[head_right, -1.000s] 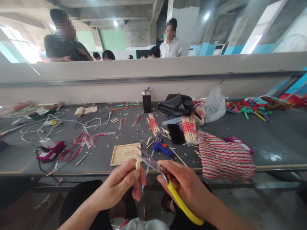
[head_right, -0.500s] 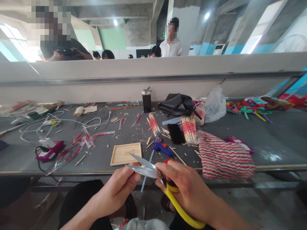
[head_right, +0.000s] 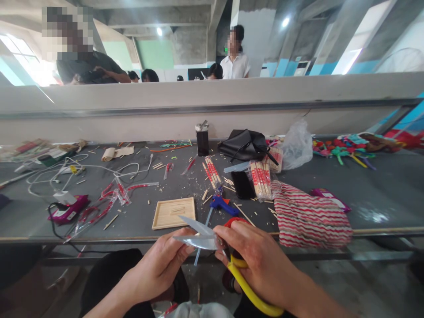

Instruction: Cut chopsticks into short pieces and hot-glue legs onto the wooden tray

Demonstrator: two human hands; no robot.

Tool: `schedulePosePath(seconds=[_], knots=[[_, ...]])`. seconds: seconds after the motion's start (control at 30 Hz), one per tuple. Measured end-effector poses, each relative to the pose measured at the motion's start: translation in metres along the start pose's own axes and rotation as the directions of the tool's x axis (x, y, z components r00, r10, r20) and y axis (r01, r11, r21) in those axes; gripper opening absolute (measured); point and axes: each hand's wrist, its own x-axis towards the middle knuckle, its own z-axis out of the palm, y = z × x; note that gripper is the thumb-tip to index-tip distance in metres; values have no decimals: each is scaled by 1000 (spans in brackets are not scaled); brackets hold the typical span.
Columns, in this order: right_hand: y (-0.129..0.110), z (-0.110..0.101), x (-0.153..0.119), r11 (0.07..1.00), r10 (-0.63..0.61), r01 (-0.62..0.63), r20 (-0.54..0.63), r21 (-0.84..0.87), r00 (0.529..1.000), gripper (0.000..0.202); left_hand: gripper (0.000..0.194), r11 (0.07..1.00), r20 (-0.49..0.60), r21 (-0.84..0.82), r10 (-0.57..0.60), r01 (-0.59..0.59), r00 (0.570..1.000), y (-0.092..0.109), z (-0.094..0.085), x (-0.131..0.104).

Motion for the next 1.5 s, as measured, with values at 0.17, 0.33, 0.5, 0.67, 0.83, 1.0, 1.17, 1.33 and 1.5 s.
schedulePosePath(seconds=[0.17,0.33,0.5,0.67,0.83,1.0,1.17,1.33,1.5], knots=[[1,0,-1,1000,-7,6,-36,-22,999,30,16,999,6,50,21,-21,1000,-2,1,-2],[6,4,-5,999,-8,6,-35,-40,999,35,12,997,8,78,0,-1,1000,-3,3,-3],[9,8,-7,1000,-11,9,-104,-23,994,27,16,990,24,-92,-106,108,994,2,-1,-4],[11,12,-8,999,38,-29,-207,45,978,21,28,895,91,-377,-223,240,971,1,-2,-7],[6,5,-7,999,9,-6,-72,39,997,24,30,789,173,-547,-218,278,961,-5,1,-8],[0,-1,-3,1000,-16,16,2,9,1000,21,29,830,173,-498,-190,252,966,-3,-2,-8],[-3,-3,-3,1000,-28,28,9,-3,1000,20,25,849,190,-476,-157,230,969,-4,-4,-9],[-1,-2,-5,999,-35,35,1,4,999,23,24,850,199,-485,-124,208,972,-6,-5,-11],[4,3,-8,999,-40,39,21,35,999,29,24,846,218,-488,-123,217,968,-9,-6,-10]])
